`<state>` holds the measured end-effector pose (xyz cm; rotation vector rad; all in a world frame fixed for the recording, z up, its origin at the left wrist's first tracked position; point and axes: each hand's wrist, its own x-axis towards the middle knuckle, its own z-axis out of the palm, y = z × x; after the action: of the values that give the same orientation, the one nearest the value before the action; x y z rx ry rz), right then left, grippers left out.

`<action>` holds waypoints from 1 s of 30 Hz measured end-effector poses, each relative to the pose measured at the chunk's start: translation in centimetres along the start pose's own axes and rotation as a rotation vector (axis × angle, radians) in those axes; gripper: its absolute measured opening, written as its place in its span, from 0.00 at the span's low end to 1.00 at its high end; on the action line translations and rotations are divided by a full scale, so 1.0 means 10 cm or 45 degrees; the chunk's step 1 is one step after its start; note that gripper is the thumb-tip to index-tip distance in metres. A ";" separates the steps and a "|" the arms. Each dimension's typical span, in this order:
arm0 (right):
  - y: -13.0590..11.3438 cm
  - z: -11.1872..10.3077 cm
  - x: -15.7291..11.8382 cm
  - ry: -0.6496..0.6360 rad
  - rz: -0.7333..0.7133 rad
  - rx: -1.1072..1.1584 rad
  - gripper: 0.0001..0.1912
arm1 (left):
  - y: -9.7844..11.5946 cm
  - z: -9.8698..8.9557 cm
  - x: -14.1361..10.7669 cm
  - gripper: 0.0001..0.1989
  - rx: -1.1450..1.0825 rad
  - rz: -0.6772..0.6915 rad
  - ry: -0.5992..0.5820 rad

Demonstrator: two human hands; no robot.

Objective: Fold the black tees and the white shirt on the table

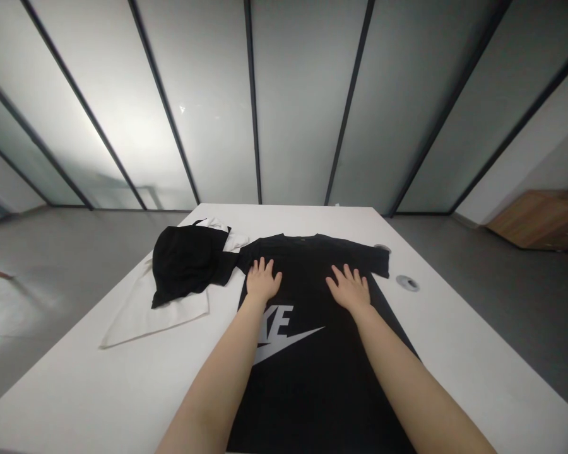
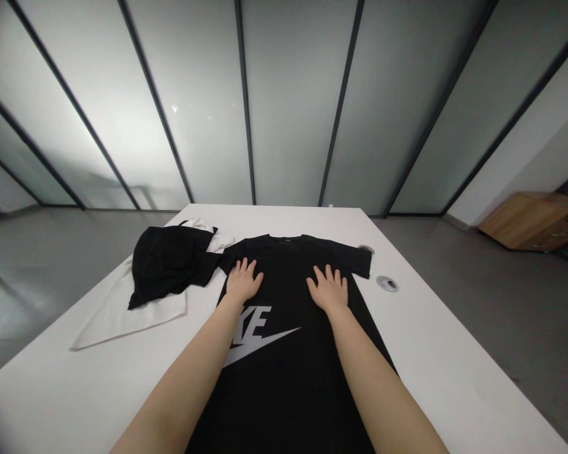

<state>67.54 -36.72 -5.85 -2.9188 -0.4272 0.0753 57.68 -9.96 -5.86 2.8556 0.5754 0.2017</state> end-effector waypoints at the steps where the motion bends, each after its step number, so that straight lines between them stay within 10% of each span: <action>1: 0.13 0.00 0.00 0.031 0.048 -0.001 0.37 | -0.09 -0.02 -0.01 0.34 0.000 -0.021 0.002; 6: 0.49 0.04 0.01 0.132 0.130 0.041 0.36 | -0.34 -0.15 -0.06 0.30 -0.015 -0.152 0.065; 14: 0.29 0.07 0.02 0.327 -0.175 0.281 0.26 | -0.41 -0.35 -0.04 0.27 -0.024 -0.553 0.390; 18: 0.21 0.11 0.03 0.185 -0.462 0.341 0.23 | -0.53 -0.34 -0.02 0.25 0.081 -0.563 0.351; 30: 0.17 0.08 0.00 0.037 -0.424 0.237 0.22 | -0.59 -0.38 0.11 0.24 -0.206 -0.454 0.157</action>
<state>67.95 -38.17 -6.93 -2.6248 -0.8446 0.0234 55.93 -3.54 -3.53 2.5450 1.0278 0.3458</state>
